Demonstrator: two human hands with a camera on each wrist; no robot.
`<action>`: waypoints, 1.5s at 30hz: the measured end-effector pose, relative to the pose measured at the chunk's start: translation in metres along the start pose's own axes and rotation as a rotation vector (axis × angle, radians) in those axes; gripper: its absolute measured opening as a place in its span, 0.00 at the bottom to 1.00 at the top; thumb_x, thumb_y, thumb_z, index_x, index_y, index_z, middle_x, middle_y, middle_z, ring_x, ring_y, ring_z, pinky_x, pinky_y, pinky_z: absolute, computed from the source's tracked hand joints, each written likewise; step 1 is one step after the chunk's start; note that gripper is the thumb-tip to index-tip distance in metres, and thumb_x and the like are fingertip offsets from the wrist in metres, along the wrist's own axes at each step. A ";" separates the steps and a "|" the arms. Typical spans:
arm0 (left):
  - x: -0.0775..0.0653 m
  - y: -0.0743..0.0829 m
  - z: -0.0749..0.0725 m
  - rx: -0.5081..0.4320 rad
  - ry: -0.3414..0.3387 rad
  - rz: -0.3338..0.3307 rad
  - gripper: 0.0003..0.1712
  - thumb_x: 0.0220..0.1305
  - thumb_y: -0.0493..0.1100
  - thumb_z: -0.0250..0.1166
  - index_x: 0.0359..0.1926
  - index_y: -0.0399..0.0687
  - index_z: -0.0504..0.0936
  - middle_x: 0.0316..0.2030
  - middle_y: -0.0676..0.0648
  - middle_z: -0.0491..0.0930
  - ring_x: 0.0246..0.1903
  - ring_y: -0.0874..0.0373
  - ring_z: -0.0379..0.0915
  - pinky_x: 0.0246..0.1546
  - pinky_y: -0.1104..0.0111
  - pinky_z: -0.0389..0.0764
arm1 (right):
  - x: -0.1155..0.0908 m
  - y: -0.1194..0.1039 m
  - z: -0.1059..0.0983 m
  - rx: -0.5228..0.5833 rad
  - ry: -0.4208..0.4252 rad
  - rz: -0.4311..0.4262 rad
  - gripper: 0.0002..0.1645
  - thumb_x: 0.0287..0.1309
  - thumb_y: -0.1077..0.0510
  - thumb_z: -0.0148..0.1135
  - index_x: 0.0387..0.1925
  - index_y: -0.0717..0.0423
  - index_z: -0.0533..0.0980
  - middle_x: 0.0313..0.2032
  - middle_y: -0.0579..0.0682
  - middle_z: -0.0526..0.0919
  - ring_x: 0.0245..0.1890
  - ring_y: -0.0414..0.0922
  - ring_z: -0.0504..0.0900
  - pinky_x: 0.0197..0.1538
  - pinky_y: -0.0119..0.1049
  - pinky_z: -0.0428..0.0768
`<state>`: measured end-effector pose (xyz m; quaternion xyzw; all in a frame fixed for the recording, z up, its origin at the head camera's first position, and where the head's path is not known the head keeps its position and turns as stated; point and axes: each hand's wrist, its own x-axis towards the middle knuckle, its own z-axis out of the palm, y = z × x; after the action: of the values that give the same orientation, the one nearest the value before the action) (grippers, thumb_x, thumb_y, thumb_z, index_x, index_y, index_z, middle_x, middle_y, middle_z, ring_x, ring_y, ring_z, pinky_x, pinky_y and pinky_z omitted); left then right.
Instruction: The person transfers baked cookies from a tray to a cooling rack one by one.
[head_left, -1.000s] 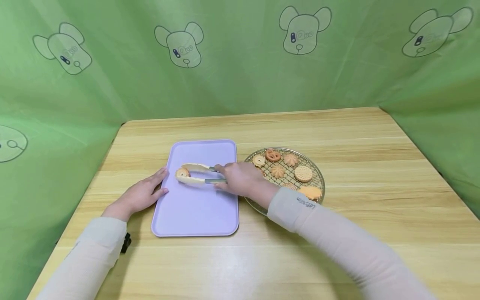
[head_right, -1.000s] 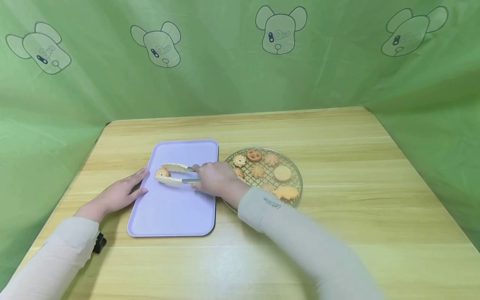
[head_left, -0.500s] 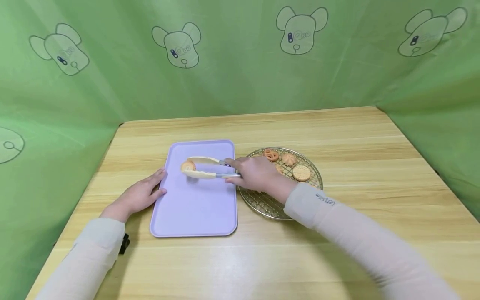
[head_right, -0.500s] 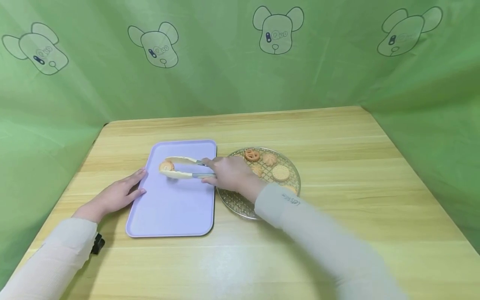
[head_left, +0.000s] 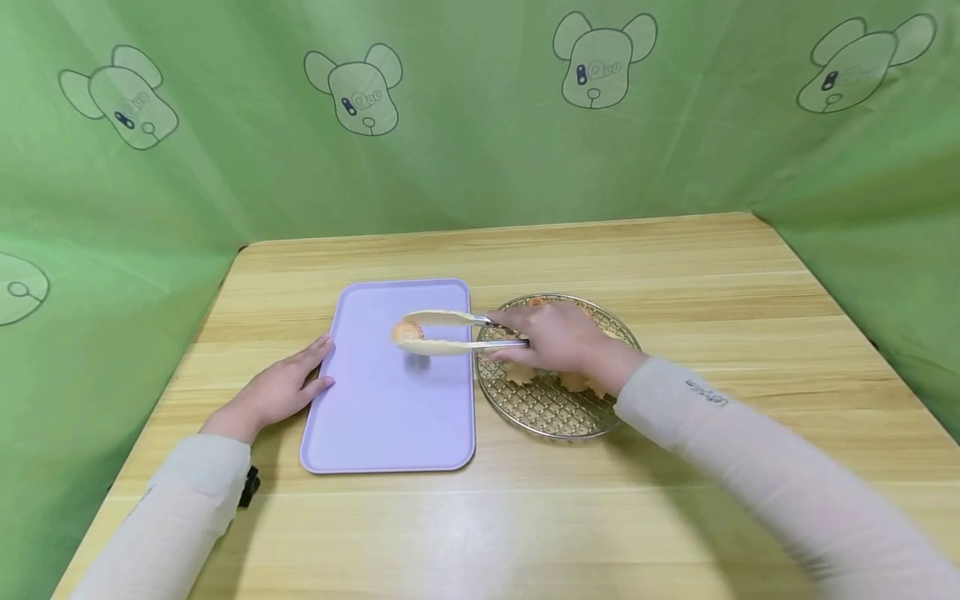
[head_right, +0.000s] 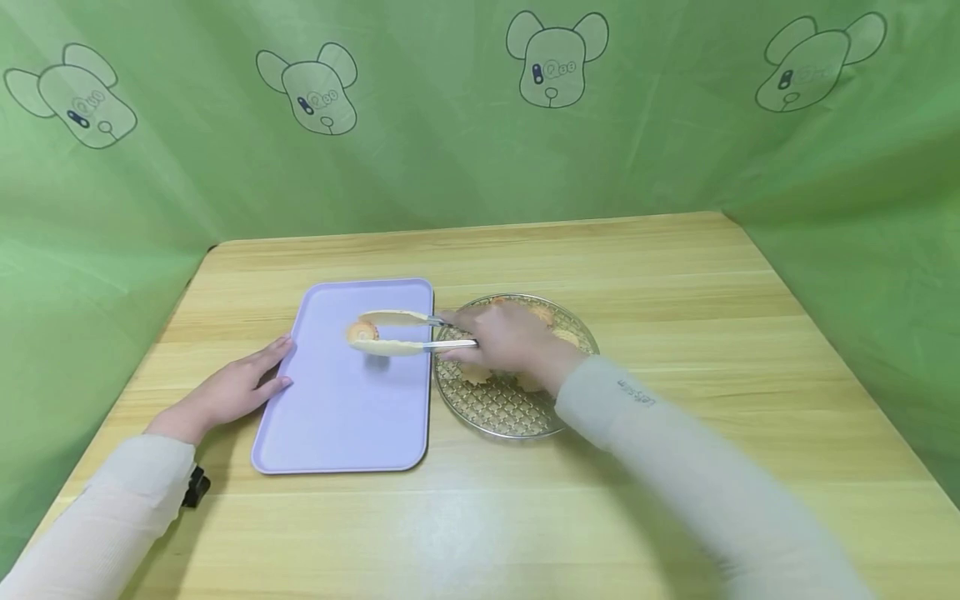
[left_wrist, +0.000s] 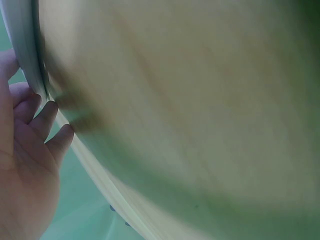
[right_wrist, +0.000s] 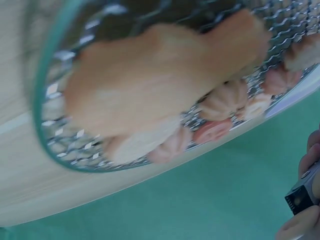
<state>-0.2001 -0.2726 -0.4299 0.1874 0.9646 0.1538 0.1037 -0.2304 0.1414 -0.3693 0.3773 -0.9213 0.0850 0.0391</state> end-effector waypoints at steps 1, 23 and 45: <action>0.000 0.000 0.000 0.000 -0.001 -0.001 0.38 0.73 0.51 0.51 0.73 0.39 0.49 0.73 0.39 0.46 0.69 0.40 0.47 0.66 0.48 0.53 | -0.002 0.002 -0.001 0.002 -0.007 -0.002 0.40 0.56 0.34 0.60 0.65 0.50 0.69 0.52 0.55 0.80 0.43 0.53 0.83 0.40 0.49 0.82; -0.001 0.000 0.000 0.002 0.001 -0.001 0.37 0.73 0.52 0.51 0.73 0.39 0.50 0.73 0.40 0.46 0.69 0.40 0.48 0.66 0.48 0.54 | -0.044 0.050 -0.014 0.009 0.090 -0.163 0.40 0.55 0.34 0.62 0.61 0.56 0.74 0.50 0.59 0.81 0.36 0.55 0.85 0.40 0.49 0.83; 0.000 0.001 0.000 -0.006 0.005 -0.004 0.37 0.73 0.51 0.51 0.73 0.39 0.50 0.73 0.40 0.46 0.69 0.41 0.48 0.66 0.49 0.54 | -0.085 0.085 -0.018 0.000 0.197 -0.260 0.34 0.48 0.43 0.71 0.54 0.57 0.78 0.40 0.56 0.86 0.20 0.41 0.82 0.28 0.40 0.83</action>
<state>-0.2002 -0.2716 -0.4292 0.1848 0.9648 0.1569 0.1022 -0.2296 0.2631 -0.3741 0.4832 -0.8565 0.1158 0.1398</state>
